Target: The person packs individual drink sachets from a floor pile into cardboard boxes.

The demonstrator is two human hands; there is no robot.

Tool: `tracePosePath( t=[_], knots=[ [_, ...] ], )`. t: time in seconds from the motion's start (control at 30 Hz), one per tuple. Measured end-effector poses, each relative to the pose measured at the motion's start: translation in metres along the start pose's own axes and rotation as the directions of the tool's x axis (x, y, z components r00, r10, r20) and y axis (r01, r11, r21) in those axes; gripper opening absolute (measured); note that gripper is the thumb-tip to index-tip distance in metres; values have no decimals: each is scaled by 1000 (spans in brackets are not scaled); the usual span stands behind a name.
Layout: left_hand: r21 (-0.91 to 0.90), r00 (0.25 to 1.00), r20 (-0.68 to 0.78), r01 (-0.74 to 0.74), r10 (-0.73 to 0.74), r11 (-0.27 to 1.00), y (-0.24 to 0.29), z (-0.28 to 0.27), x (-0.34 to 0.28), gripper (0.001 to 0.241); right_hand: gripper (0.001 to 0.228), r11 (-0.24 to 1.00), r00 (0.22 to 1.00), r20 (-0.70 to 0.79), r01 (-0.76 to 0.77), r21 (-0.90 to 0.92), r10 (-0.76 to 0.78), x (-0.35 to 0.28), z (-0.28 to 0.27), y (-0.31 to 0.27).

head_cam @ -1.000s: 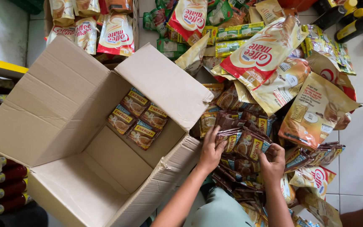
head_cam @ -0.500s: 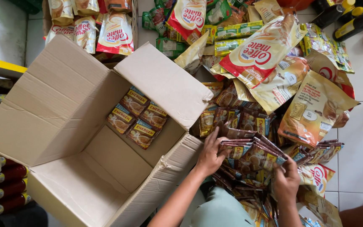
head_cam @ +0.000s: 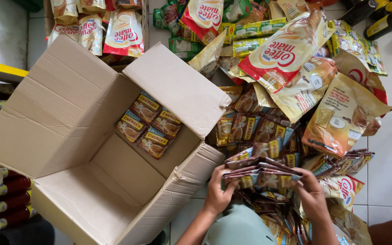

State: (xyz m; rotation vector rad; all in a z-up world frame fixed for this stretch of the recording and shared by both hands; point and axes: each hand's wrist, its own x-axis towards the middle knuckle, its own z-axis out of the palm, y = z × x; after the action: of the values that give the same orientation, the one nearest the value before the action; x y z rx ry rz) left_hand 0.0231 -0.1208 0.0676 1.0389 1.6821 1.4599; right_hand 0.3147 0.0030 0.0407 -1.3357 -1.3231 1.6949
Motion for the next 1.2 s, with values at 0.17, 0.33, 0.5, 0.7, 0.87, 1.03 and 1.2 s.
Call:
tracePosePath(
  t=[0.17,0.33,0.5,0.7,0.87,1.03,1.2],
  knots=[
    [-34,985,-86,147,-149,989,-24,1,-30,30,37,992,996,84,-17,-127,27,13,22,4],
    [-117,937,-132,308,-322,944,-35,10,-32,41,38,982,989,139,-19,-190,46,47,46,-24],
    [-194,915,-267,256,-302,947,-24,16,-21,59,41,951,967,195,-101,-291,162,94,38,18],
    [-343,908,-174,306,-380,888,-66,21,-24,39,51,814,977,191,31,-579,99,126,57,27],
    [-340,873,-173,381,-456,860,-101,26,-22,41,60,728,975,218,172,-664,-31,128,63,39],
    [-274,847,-212,428,-488,861,-143,36,-22,46,65,686,964,247,245,-685,-99,129,76,43],
    [-254,805,-176,520,-567,816,-141,38,-14,54,65,691,972,228,202,-694,-55,131,75,37]
  ],
)
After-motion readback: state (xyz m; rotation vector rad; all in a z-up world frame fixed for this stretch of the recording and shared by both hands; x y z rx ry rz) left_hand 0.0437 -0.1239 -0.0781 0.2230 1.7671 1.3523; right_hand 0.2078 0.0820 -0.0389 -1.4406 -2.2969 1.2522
